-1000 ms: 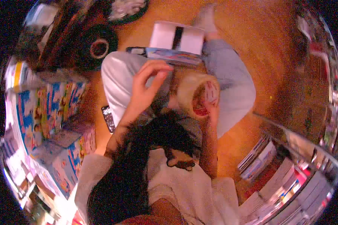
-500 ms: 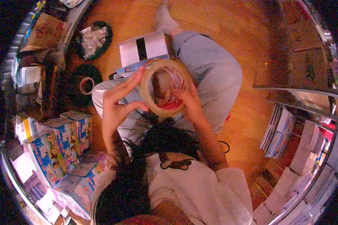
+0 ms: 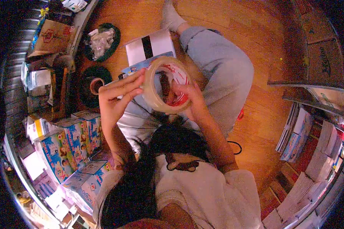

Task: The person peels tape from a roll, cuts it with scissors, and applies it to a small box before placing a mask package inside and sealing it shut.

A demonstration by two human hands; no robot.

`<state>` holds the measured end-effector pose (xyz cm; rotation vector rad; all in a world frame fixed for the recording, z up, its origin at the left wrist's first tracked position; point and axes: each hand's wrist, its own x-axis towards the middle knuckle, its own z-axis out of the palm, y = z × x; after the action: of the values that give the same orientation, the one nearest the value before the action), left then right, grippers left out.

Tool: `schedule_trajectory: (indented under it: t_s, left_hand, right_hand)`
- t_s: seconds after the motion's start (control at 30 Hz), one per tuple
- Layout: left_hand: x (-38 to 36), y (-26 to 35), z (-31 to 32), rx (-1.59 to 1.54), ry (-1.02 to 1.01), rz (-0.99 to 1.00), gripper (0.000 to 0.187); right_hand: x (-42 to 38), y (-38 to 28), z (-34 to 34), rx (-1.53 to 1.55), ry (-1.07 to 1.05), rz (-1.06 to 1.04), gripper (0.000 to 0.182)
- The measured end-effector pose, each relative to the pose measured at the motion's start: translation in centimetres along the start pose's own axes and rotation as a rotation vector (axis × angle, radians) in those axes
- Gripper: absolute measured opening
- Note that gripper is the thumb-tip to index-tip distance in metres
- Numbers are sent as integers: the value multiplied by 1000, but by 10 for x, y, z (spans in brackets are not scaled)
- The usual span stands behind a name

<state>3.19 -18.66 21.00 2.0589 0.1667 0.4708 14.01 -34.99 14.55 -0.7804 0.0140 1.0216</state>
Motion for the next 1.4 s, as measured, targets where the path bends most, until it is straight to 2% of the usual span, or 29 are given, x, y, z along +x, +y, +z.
schedule_trajectory:
  t_s: [0.17,0.37,0.47,0.67,0.87,0.97,1.07,1.17,1.27,1.4]
  left_hand:
    - [0,15,4,149,28,87,38]
    - [-6,21,10,210,25,-5,38]
    - [-5,20,11,232,7,-57,38]
    - [-1,19,16,223,31,-110,28]
    - [-1,23,11,181,-14,-127,26]
    - [-2,23,7,160,-62,-130,27]
    - [-4,25,7,169,-71,-172,28]
    - [-5,20,7,213,-76,-135,28]
    - [-4,20,11,227,-42,-220,27]
    - [-4,21,13,238,-13,-186,25]
  right_hand:
    - [-5,-5,8,-4,4,21,42]
    - [-9,-4,4,8,-43,116,41]
    - [-9,-3,5,-22,5,114,41]
    - [-8,-3,7,-63,48,108,43]
    - [-11,-4,3,-47,5,142,48]
    - [-12,-6,11,-80,57,140,48]
    - [-10,-4,5,-40,-26,194,48]
    - [-10,-2,3,-12,6,215,46]
    - [-10,2,0,-16,-4,234,45]
    - [-9,3,0,45,-20,240,45]
